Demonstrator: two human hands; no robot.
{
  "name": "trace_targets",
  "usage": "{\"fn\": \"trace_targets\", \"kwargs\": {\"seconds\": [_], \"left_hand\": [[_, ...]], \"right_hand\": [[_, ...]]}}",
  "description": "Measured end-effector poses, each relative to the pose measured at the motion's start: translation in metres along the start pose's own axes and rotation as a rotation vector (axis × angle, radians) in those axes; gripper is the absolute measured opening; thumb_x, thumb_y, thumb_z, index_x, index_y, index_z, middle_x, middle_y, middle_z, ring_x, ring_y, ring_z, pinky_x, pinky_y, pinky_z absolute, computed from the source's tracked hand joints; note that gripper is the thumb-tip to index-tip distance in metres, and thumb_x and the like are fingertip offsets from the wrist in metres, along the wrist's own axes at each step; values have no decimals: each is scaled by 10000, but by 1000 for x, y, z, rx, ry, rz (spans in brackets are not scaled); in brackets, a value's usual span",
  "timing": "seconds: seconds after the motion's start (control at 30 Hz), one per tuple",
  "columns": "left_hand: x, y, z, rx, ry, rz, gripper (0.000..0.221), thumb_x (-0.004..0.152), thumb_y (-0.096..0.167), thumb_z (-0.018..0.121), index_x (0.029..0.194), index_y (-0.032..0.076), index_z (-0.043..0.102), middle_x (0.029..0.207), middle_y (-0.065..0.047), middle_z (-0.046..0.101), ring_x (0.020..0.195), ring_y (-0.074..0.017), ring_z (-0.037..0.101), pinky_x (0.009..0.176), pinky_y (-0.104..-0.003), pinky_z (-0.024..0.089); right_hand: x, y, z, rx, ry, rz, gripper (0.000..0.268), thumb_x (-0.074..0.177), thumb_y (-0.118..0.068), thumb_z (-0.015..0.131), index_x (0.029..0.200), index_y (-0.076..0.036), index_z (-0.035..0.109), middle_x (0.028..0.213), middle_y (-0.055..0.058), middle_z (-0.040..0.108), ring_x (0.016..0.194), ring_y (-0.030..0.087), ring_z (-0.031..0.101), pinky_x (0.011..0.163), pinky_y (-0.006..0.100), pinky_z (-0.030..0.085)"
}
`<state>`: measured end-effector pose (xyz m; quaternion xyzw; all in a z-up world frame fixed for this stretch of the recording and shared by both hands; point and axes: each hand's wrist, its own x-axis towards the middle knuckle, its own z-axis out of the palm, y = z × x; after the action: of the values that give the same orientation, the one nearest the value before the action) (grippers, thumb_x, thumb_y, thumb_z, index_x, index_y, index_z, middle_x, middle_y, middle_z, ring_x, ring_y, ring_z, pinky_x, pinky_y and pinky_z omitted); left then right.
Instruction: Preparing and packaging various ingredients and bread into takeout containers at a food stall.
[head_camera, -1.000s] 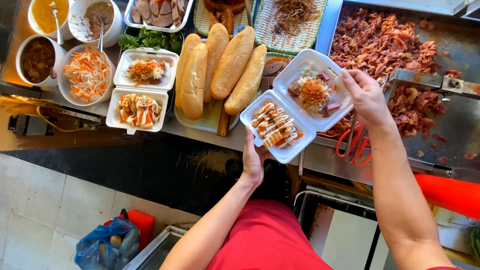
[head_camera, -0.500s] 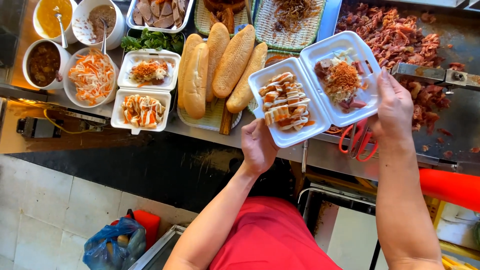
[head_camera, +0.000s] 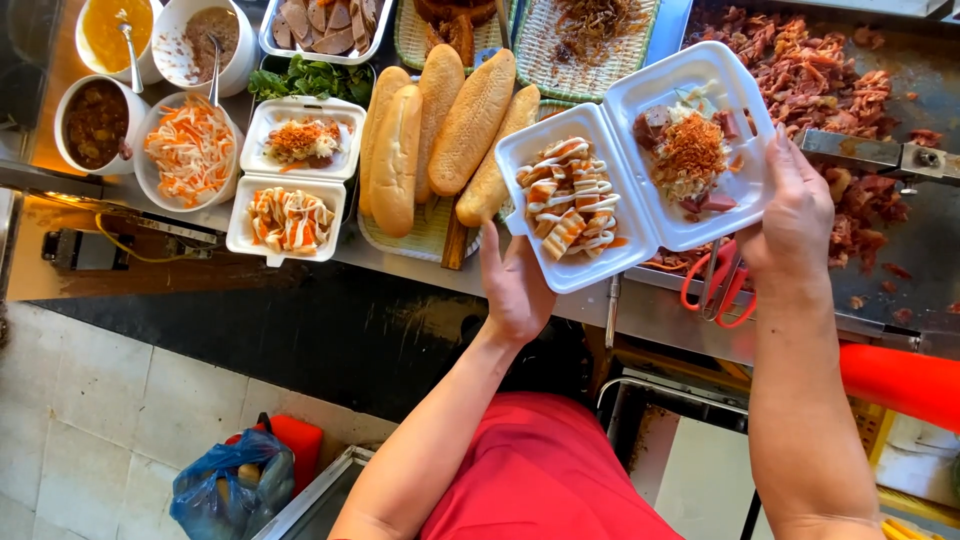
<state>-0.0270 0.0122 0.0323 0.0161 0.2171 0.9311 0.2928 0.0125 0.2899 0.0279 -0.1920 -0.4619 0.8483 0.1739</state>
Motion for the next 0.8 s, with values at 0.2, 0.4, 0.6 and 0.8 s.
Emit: {"fn": "trace_targets", "kwargs": {"seconds": [0.2,0.4,0.6,0.8], "left_hand": [[19,-21,-36,153,213,-42,676,1087,568,352,1538,70,422,1507,-127,532,1366,-290,540,1203,-469,423],[30,-14,-16,-103,93,-26,748,1084,672,341,1535,82,430,1429,-135,584,1246,-299,625,1082,-480,517],[34,-26,16,89,95,15,734,1105,643,380,1584,87,358,1450,-138,543,1293,-288,576,1126,-470,493],[39,-35,12,517,150,120,705,1097,563,398,1638,152,211,1591,-121,379,1429,-268,436,1173,-433,408]], "right_hand": [[-14,-5,14,83,75,136,452,1146,-251,414,1487,31,508,1421,153,622,1282,264,645,1072,436,569],[-31,-10,17,207,15,194,510,1123,-312,390,1530,-14,464,1490,129,577,1321,279,620,1066,462,521],[-63,-12,43,-562,104,-107,466,1181,-360,477,1422,5,636,1282,140,720,1127,291,672,993,384,550],[-125,14,179,-1496,193,-512,509,1060,-390,628,1448,-62,619,1402,201,650,1150,394,708,920,439,566]]}}
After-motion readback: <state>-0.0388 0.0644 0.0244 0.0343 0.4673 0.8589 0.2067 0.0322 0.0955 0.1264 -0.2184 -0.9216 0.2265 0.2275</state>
